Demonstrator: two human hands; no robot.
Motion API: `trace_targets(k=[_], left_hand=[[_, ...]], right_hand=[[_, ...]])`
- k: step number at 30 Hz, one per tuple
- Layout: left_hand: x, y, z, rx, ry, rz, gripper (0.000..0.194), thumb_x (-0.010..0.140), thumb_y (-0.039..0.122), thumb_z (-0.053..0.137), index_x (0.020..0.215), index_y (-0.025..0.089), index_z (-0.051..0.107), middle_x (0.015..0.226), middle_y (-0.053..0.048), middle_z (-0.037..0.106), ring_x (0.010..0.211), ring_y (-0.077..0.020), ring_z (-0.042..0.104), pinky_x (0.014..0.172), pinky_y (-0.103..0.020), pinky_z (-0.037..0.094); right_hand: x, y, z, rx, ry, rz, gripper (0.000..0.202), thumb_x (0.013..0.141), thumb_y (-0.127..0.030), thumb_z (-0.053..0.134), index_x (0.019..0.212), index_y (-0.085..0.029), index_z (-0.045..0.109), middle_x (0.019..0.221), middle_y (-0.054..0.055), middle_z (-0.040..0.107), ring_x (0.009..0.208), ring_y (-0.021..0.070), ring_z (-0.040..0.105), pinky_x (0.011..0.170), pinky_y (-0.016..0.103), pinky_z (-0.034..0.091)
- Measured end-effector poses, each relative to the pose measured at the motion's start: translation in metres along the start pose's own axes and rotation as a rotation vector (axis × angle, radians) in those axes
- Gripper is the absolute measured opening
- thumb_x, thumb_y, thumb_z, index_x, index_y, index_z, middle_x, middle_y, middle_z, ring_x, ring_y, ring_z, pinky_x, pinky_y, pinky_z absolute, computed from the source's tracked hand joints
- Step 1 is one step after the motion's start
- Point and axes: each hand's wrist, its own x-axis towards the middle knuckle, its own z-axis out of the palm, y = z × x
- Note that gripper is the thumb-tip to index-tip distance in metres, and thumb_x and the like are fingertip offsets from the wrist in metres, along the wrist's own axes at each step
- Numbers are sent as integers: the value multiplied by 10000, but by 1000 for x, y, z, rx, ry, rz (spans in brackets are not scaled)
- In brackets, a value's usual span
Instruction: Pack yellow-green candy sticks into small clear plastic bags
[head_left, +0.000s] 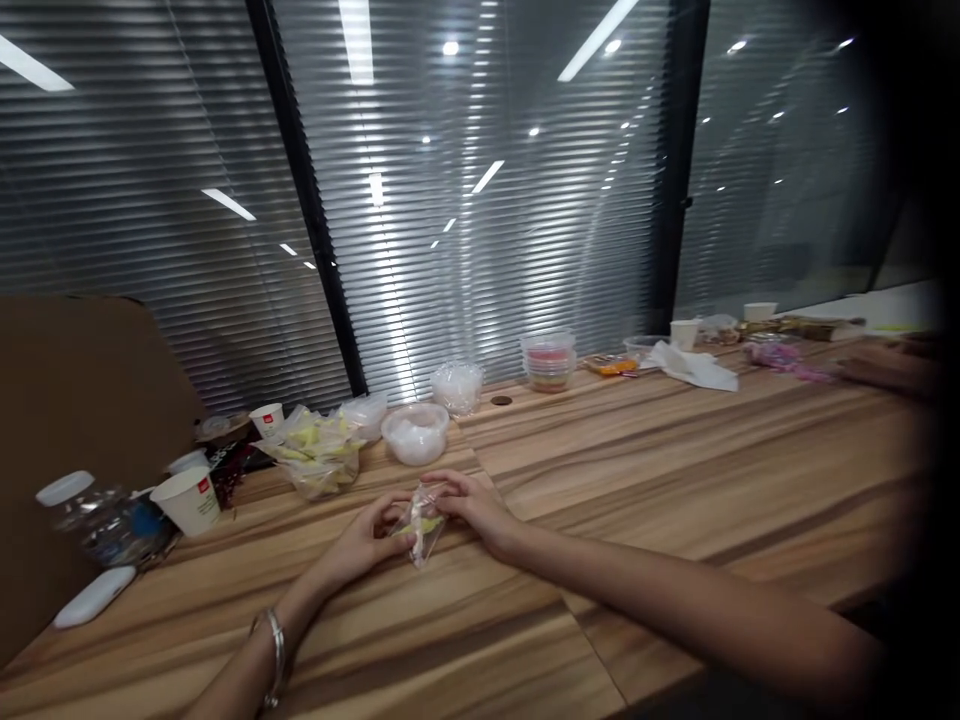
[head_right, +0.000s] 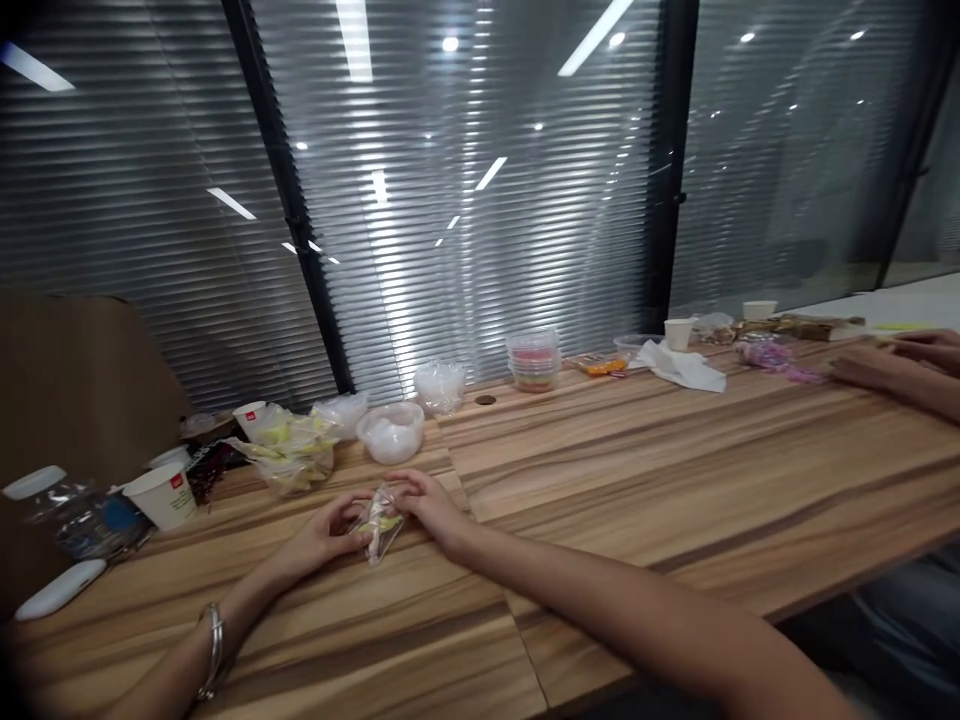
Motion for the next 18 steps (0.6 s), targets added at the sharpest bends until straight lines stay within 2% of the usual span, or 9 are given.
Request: trace_targets(k=[4, 8, 11, 18], left_hand=[[-1, 2, -1, -24, 19, 6, 551, 763, 288, 650, 1246, 206, 398, 1164, -92, 582, 1079, -221, 532, 926, -363, 395], [-1, 5, 1, -44, 73, 35, 571, 765, 281, 648, 1274, 225, 395, 1312, -86, 485, 1229, -236, 419, 998, -369, 356], [-1, 9, 1, -49, 48, 43, 567, 771, 272, 642, 1281, 212, 404, 1304, -97, 495, 1213, -245, 441, 1007, -385, 355], [-2, 10, 0, -25, 68, 16, 586, 764, 278, 649, 1293, 205, 405, 1207, -112, 566, 1106, -255, 531, 938, -399, 411]], right_hand=[[1, 4, 2, -63, -11, -51, 394, 659, -184, 647, 1046, -177, 570, 911, 43, 651, 872, 176, 603, 801, 308, 450], [5, 16, 0, -149, -69, -149, 524, 641, -169, 681, 1134, -222, 512, 1005, 35, 623, 934, 178, 586, 818, 312, 461], [8, 23, -3, -174, -109, -159, 593, 628, -152, 690, 1175, -224, 474, 905, 15, 615, 843, 159, 588, 759, 299, 476], [9, 20, -5, -249, -98, -100, 560, 615, -51, 628, 1139, -215, 518, 735, -27, 562, 699, 120, 538, 637, 239, 446]])
